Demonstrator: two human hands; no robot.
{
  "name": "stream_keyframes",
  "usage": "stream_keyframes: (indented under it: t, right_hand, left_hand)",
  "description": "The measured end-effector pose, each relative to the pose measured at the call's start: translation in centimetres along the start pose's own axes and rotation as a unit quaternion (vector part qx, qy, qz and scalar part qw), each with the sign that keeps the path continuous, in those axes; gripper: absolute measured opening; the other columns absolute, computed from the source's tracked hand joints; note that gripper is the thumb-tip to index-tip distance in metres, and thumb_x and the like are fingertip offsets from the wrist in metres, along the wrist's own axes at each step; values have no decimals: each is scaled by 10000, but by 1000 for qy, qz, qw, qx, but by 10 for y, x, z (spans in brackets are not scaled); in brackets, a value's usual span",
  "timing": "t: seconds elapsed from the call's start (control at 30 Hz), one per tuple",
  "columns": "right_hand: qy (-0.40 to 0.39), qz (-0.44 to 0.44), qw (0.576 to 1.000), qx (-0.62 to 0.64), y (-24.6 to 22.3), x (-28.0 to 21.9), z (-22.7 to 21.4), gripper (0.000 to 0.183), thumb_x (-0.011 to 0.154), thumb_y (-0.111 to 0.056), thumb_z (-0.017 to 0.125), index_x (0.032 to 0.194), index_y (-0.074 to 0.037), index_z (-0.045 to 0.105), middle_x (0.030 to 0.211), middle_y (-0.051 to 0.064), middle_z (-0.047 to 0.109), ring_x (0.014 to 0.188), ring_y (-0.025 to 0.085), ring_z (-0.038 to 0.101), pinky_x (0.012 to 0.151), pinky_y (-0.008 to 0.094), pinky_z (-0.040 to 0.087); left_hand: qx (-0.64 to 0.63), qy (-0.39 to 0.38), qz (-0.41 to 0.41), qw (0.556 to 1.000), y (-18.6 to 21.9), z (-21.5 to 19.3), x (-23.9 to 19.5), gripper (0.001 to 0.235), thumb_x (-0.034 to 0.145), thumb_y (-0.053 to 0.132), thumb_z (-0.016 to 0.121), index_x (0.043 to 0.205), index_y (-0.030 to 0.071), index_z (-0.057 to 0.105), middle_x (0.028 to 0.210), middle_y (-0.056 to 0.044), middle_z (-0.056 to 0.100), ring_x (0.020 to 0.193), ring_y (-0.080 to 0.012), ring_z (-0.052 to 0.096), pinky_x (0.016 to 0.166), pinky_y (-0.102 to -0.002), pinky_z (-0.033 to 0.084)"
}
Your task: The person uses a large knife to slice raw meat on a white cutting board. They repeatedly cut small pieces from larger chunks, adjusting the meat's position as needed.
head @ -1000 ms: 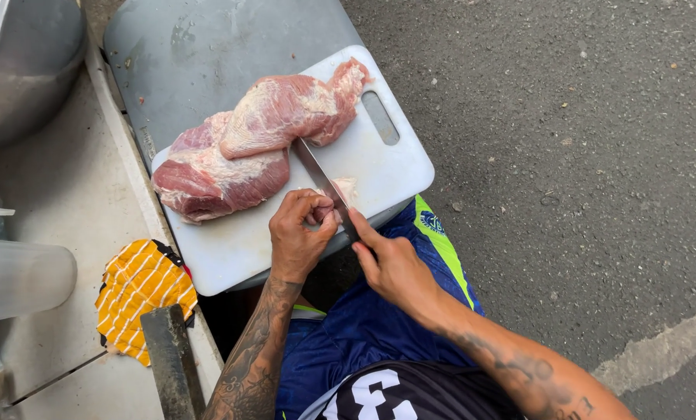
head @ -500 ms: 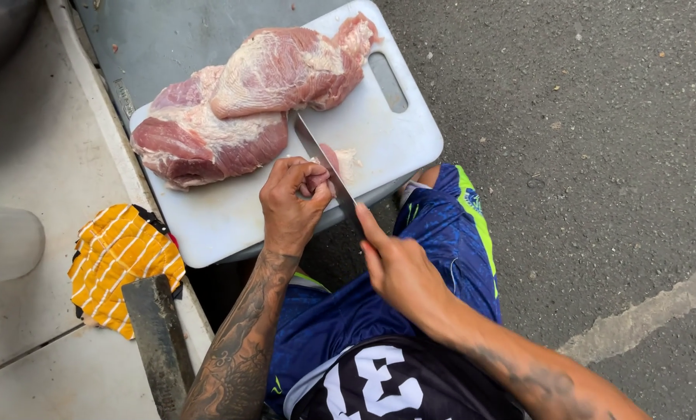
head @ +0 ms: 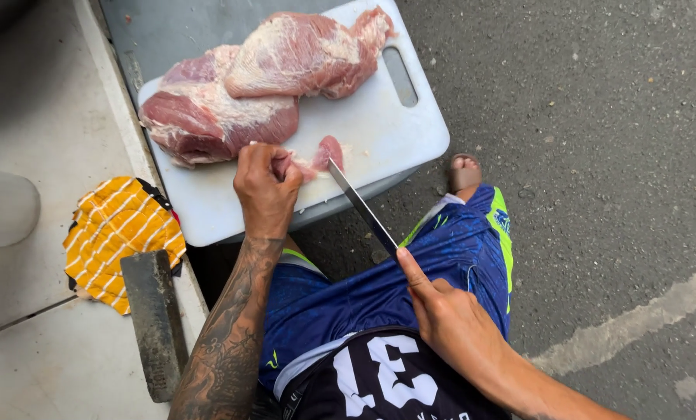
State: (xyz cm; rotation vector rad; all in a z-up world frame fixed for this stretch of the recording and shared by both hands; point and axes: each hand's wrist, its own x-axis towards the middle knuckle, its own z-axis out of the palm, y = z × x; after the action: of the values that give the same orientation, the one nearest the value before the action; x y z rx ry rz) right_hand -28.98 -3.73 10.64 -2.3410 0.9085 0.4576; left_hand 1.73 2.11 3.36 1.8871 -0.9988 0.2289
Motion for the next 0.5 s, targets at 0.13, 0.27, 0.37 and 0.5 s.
stream_keyframes:
  t: [0.13, 0.27, 0.37, 0.5]
  right_hand:
    - [31, -83, 995, 42, -3, 22, -32, 673, 997, -220, 525, 1629, -254, 298, 811, 193, 692, 761, 458, 696, 724, 550, 498]
    - [38, -118, 991, 45, -7, 28, -42, 686, 985, -226, 556, 1625, -270, 314, 805, 137, 702, 745, 404, 712, 703, 514, 511]
    - [34, -148, 988, 32, -19, 48, -43, 689, 991, -214, 542, 1630, -263, 289, 802, 174, 677, 714, 462, 692, 685, 567, 497]
    - [5, -130, 990, -60, -21, 80, -13, 727, 1004, -204, 448, 1662, -321, 161, 883, 171, 600, 702, 533, 646, 623, 687, 465]
  left_hand:
    - [14, -18, -30, 999, 2, -6, -5, 197, 757, -40, 691, 911, 73, 642, 815, -37, 576, 717, -196, 547, 719, -348, 484]
    - [-9, -39, -101, 994, 5, -16, -14, 171, 828, 28, 734, 959, 97, 647, 826, -9, 607, 695, -147, 558, 693, -298, 495]
    - [-15, -32, -115, 993, 0, -16, -13, 224, 824, 47, 802, 985, 102, 657, 878, -13, 609, 602, -104, 512, 627, -254, 492]
    - [20, -34, -38, 999, 11, -19, -18, 157, 825, -9, 697, 940, 62, 618, 867, -59, 593, 725, -191, 571, 717, -337, 493]
